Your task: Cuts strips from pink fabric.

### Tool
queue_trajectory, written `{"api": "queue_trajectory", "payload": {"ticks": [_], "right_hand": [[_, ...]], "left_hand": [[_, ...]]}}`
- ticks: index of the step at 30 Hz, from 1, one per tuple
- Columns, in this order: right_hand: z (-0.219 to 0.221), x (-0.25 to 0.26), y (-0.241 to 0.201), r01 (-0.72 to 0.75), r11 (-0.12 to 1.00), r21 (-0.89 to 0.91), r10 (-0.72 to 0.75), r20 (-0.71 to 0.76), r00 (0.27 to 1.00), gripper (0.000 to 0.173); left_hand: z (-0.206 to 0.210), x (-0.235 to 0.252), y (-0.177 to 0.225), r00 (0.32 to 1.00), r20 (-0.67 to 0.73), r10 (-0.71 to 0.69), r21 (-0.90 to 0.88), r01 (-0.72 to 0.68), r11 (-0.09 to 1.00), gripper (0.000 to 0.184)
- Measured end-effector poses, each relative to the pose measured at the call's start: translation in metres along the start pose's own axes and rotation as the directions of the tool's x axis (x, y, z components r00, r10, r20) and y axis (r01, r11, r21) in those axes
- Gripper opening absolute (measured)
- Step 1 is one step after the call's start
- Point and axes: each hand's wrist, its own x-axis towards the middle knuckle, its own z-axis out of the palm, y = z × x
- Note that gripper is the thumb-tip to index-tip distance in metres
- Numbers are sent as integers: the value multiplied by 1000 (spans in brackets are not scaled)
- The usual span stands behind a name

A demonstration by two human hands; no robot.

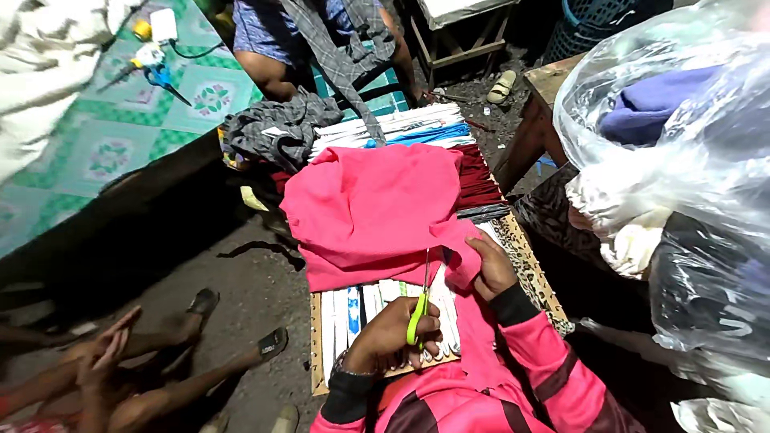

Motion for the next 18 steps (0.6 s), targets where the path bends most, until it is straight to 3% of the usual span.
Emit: {"api": "queue_trajectory", "payload": {"ticks": [7, 14, 18], "right_hand": [[13, -21, 1, 269, 960, -73, -258, 129, 957, 47], [0, -42, 24, 220, 966, -134, -212, 75, 974, 52], [-4, -49, 29, 215, 961, -173, -204, 76, 976, 42]], "left_hand": [[4, 14, 11, 990, 44, 131, -86, -127, 988, 32], [16, 25, 6, 990, -8, 144, -226, -142, 964, 25], [17, 28, 8, 990, -28, 137, -205, -140, 969, 23]]}}
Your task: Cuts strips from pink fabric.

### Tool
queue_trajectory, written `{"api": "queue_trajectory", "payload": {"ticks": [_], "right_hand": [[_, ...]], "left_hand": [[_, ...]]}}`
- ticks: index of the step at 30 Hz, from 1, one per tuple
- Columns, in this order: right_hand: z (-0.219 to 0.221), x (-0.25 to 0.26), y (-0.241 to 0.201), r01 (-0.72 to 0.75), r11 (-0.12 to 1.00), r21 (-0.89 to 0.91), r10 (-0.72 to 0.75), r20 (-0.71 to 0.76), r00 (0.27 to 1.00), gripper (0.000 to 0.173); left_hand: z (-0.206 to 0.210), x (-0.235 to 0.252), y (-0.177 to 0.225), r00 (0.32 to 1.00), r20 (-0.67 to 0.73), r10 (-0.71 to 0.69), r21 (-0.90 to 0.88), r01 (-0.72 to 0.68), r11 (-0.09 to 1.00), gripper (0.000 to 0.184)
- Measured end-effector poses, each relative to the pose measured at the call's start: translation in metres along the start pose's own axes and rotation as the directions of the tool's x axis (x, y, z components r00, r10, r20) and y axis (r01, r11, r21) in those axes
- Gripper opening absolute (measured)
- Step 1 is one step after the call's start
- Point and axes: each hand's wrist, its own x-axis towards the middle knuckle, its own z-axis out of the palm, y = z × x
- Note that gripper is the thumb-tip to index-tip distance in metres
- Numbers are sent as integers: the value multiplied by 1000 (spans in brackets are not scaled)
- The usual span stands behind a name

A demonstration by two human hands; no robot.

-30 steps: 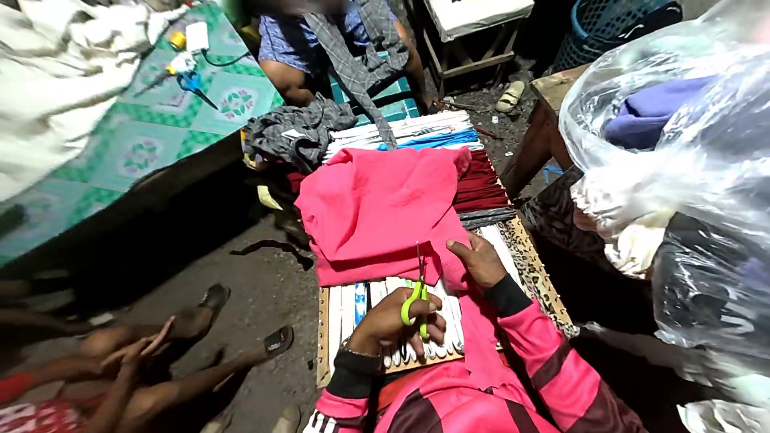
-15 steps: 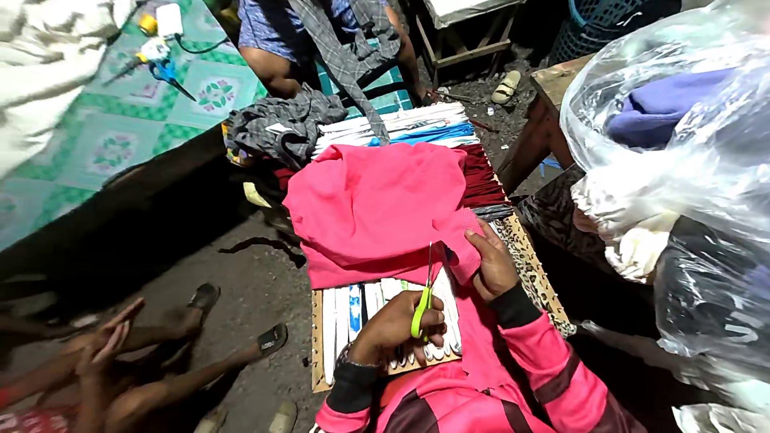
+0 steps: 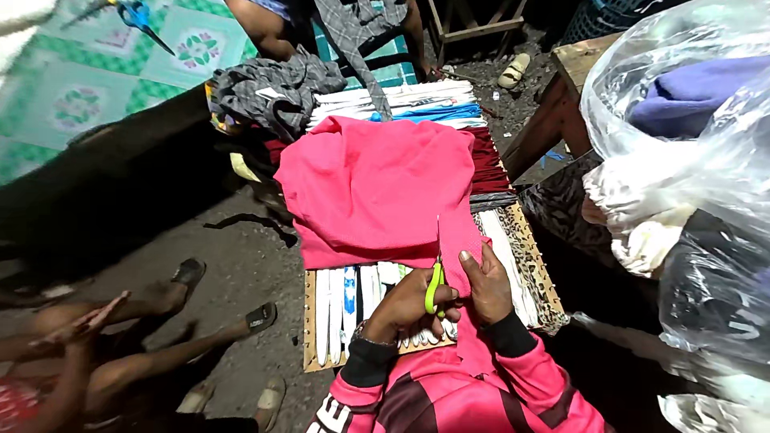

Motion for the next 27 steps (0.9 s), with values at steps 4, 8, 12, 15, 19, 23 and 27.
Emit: {"api": "queue_trajectory", "payload": {"ticks": [4, 8, 12, 15, 19, 23, 27], "right_hand": [[-4, -1, 2, -4, 999, -37, 4, 8, 1000, 34], [-7, -3, 4, -14, 999, -45, 15, 9, 1000, 33], [-8, -3, 4, -11, 999, -31, 11, 15, 1000, 32], [-10, -3, 4, -14, 1000, -23, 15, 20, 1000, 30], [-13, -7, 4, -11, 1000, -15, 11, 10, 1000, 30], [-15, -11, 5, 5, 999, -51, -4, 17, 1000, 33], [-16, -18, 8, 15, 998, -66, -14, 13, 1000, 34]], "left_hand": [[0, 0, -1, 999, -24, 26, 22, -25, 999, 21], [-3, 0, -5, 999, -11, 36, 26, -36, 999, 21], [-3, 1, -3, 1000, -23, -10, 34, 11, 999, 20], [-3, 6, -4, 1000, -22, -6, 41, 7, 999, 20], [-3, 7, -9, 999, -47, 14, 63, -11, 998, 18], [-1, 6, -13, 999, -51, 19, 37, -17, 999, 16], [-3, 8, -11, 1000, -26, 4, 46, -2, 999, 21]]}}
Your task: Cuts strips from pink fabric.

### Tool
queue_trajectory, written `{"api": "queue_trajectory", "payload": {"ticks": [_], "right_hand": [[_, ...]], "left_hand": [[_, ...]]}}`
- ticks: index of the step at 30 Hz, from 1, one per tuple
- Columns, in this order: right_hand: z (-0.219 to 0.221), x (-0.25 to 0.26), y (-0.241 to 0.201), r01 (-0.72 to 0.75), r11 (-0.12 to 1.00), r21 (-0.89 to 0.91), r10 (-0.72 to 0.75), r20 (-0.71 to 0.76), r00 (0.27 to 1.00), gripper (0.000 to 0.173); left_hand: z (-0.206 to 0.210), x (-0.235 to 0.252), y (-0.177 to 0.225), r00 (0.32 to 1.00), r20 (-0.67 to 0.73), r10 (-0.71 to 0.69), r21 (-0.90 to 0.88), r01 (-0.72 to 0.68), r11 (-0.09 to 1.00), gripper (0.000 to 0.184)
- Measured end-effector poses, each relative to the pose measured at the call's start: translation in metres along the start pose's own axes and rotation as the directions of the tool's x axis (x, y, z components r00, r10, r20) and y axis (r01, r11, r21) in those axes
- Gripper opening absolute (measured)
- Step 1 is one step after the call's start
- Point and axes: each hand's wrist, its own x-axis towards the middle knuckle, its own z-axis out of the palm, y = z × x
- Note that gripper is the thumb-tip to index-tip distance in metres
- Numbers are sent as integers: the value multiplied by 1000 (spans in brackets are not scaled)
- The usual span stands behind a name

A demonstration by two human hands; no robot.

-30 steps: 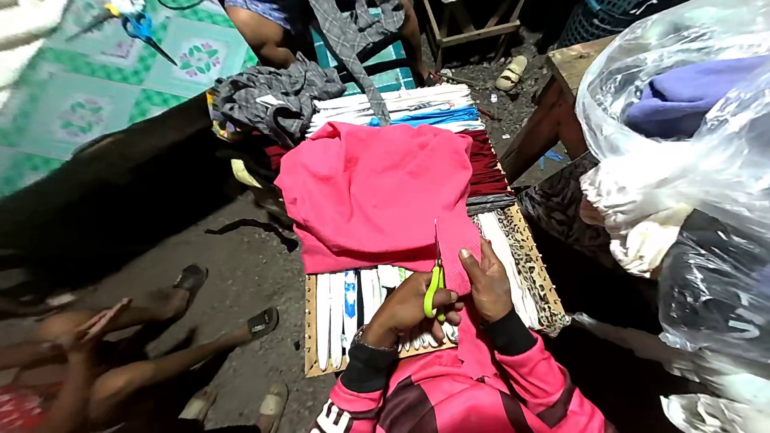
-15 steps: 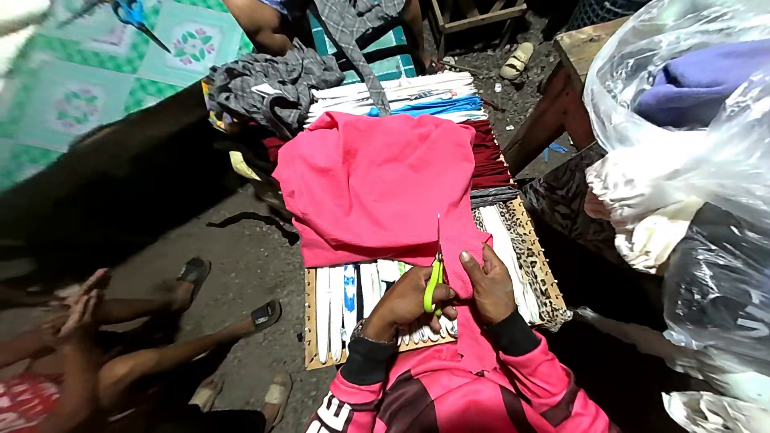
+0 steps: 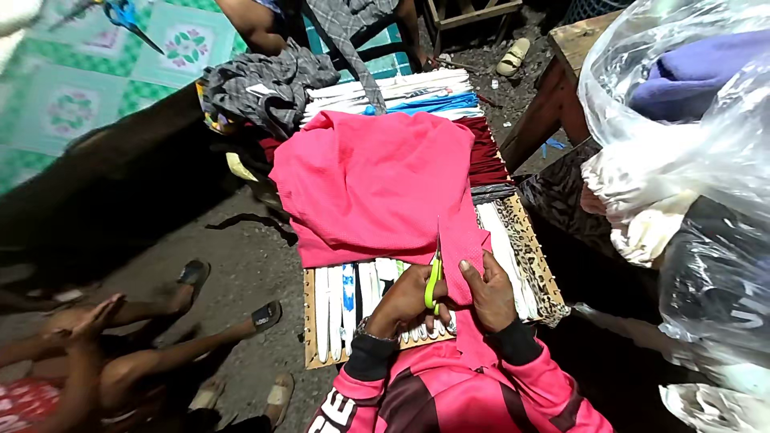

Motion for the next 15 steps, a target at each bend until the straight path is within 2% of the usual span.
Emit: {"api": "queue_trajectory", "payload": {"ticks": [5, 15], "right_hand": [[-1, -3, -3, 8, 1000, 15, -8, -10, 1000, 31], [-5, -3, 1, 17, 1000, 8, -17, -13, 1000, 32]], "left_hand": [[-4, 8, 8, 999, 17, -43, 58, 42, 997, 18], [-7, 15, 9, 999, 19, -31, 88, 29, 996, 17]]}}
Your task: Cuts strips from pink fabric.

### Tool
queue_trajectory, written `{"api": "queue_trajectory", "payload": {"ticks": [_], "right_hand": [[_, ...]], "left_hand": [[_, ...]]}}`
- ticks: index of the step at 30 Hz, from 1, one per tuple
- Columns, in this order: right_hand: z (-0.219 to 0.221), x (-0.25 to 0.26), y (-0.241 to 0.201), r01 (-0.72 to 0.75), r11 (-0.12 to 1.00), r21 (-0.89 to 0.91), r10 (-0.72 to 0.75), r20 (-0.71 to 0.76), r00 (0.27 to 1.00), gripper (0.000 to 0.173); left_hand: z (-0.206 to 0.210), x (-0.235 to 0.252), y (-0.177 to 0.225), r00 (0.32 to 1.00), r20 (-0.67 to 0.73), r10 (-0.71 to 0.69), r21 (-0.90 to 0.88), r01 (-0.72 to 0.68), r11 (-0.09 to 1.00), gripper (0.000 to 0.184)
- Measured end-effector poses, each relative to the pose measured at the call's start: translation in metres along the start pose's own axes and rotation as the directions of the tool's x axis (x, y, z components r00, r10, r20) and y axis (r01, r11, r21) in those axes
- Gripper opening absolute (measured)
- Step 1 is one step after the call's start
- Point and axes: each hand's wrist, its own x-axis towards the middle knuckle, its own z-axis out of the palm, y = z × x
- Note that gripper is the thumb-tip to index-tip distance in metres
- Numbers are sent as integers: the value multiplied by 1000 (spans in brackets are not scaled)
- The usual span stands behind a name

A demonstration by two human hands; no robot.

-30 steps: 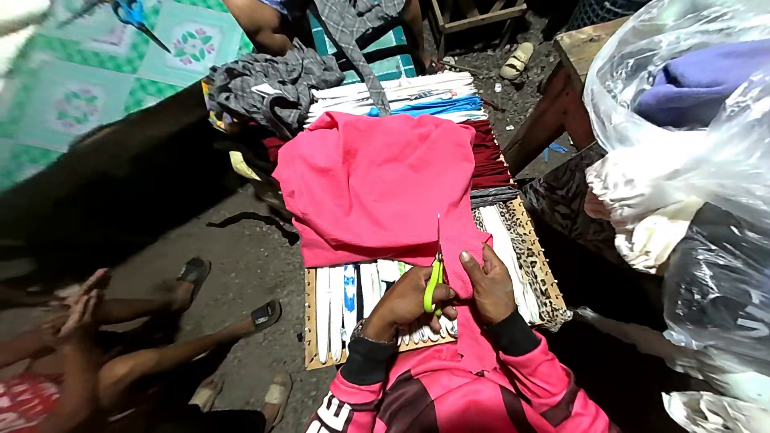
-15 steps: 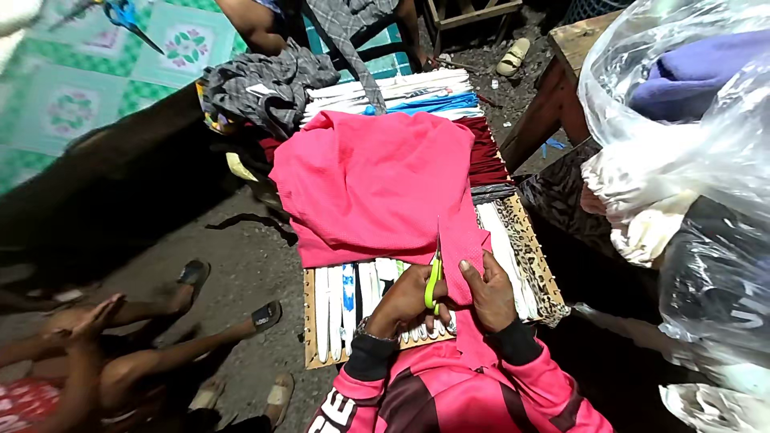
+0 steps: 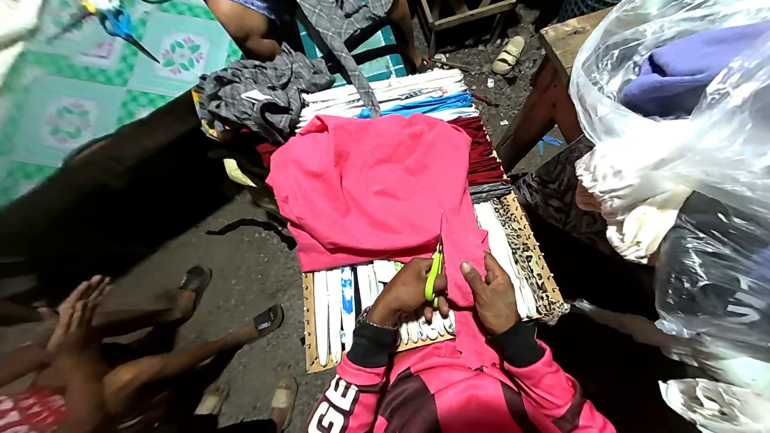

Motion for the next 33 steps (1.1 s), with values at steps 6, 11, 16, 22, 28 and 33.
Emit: {"api": "queue_trajectory", "payload": {"ticks": [6, 11, 16, 22, 28, 33], "right_hand": [[-2, -1, -1, -11, 1000, 13, 11, -5, 1000, 31], [-4, -1, -1, 2, 999, 36, -2, -9, 1000, 30], [-5, -2, 0, 4, 999, 35, -4, 0, 1000, 29], [-6, -4, 0, -9, 1000, 21, 9, 5, 1000, 31], [-9, -7, 1, -8, 1000, -4, 8, 5, 1000, 33], [-10, -11, 1, -13, 1000, 6, 13, -4, 1000, 33]], "left_hand": [[5, 2, -4, 1000, 9, -1, -65, 1, 998, 17], [5, 5, 6, 1000, -10, 5, 32, -5, 999, 17], [2, 7, 7, 999, 6, 32, 46, -32, 998, 22], [3, 2, 4, 1000, -17, 19, 13, -19, 1000, 12], [1, 8, 7, 1000, -16, 17, -5, -17, 1000, 13], [-3, 18, 18, 1000, -6, -14, 25, 14, 1000, 14]]}}
